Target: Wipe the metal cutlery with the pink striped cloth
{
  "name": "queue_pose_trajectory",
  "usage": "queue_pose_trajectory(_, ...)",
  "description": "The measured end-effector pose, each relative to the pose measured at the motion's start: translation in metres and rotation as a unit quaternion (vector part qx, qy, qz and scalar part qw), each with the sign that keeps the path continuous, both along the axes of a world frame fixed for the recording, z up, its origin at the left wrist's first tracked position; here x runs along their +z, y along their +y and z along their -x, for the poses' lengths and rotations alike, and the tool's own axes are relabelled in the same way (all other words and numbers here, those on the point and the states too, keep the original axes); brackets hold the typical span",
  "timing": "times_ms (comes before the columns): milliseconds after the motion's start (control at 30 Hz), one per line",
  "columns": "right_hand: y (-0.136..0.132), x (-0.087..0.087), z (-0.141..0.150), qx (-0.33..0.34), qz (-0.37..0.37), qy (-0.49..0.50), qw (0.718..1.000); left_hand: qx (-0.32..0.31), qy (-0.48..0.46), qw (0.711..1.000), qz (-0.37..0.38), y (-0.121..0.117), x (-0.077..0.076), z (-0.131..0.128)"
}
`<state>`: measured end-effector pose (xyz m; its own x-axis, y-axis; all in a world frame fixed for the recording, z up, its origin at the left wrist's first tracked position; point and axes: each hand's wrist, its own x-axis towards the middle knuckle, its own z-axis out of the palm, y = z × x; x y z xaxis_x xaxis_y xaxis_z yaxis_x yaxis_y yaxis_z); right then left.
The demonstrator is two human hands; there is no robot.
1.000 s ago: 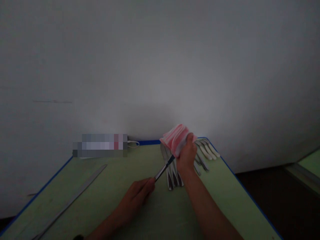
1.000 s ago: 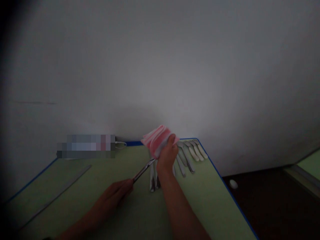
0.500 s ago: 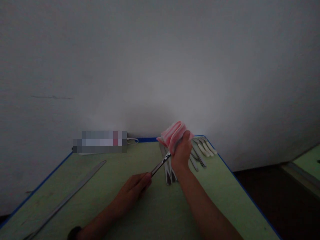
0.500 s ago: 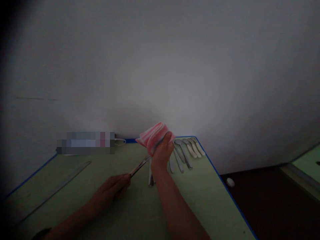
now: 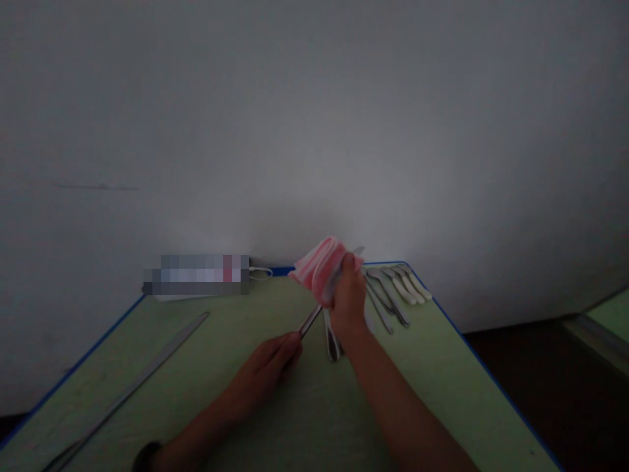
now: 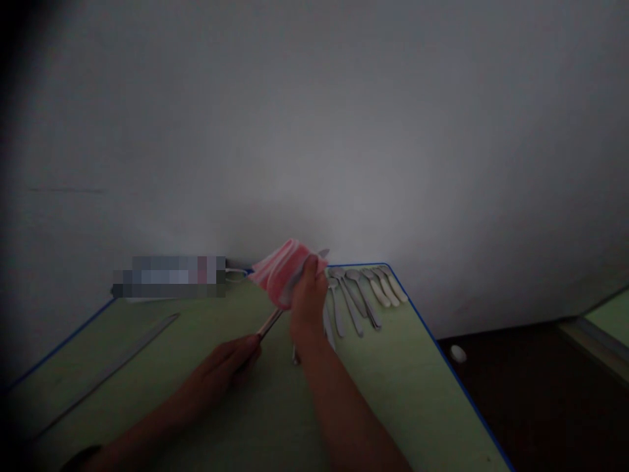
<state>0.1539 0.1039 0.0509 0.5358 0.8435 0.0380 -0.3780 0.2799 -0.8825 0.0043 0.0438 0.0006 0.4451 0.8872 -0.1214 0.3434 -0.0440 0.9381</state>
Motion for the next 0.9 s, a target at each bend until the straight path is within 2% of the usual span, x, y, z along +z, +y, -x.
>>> queue_pose_trajectory(133,-0.005,0.023,-0.016,0.025,-0.072,0.081,0.994,-0.035,0.0,0.999,0.004,-0.003,0.0,0.001)
queue_pose_trajectory(200,-0.012,0.034,-0.02,0.022,-0.075,0.072,0.994,-0.045,-0.005,0.999,0.007,-0.004,0.0,0.002)
queue_pose_trajectory(267,-0.017,0.039,-0.019,0.003,-0.064,0.048,0.997,-0.05,-0.01,0.999,0.014,-0.004,0.001,0.003)
queue_pose_trajectory(333,-0.017,0.035,-0.015,-0.019,-0.058,0.029,0.998,-0.049,-0.014,0.998,0.022,-0.004,0.003,0.004)
queue_pose_trajectory(467,-0.01,0.011,-0.005,-0.028,-0.03,-0.023,0.999,-0.035,-0.027,0.999,0.022,-0.005,0.003,0.004)
queue_pose_trajectory(567,-0.01,-0.003,0.005,-0.015,0.034,-0.096,0.995,-0.017,-0.041,0.999,0.028,-0.003,0.0,0.004)
queue_pose_trajectory(667,-0.015,-0.01,0.018,0.035,0.07,-0.144,0.986,0.012,-0.053,0.998,0.027,0.0,-0.003,0.002)
queue_pose_trajectory(800,-0.018,-0.016,0.032,0.122,0.055,-0.106,0.985,0.047,-0.071,0.996,0.02,0.0,-0.003,-0.001)
queue_pose_trajectory(900,-0.01,-0.019,0.025,0.116,0.024,-0.026,0.993,-0.001,-0.08,0.996,0.03,-0.002,0.001,0.001)
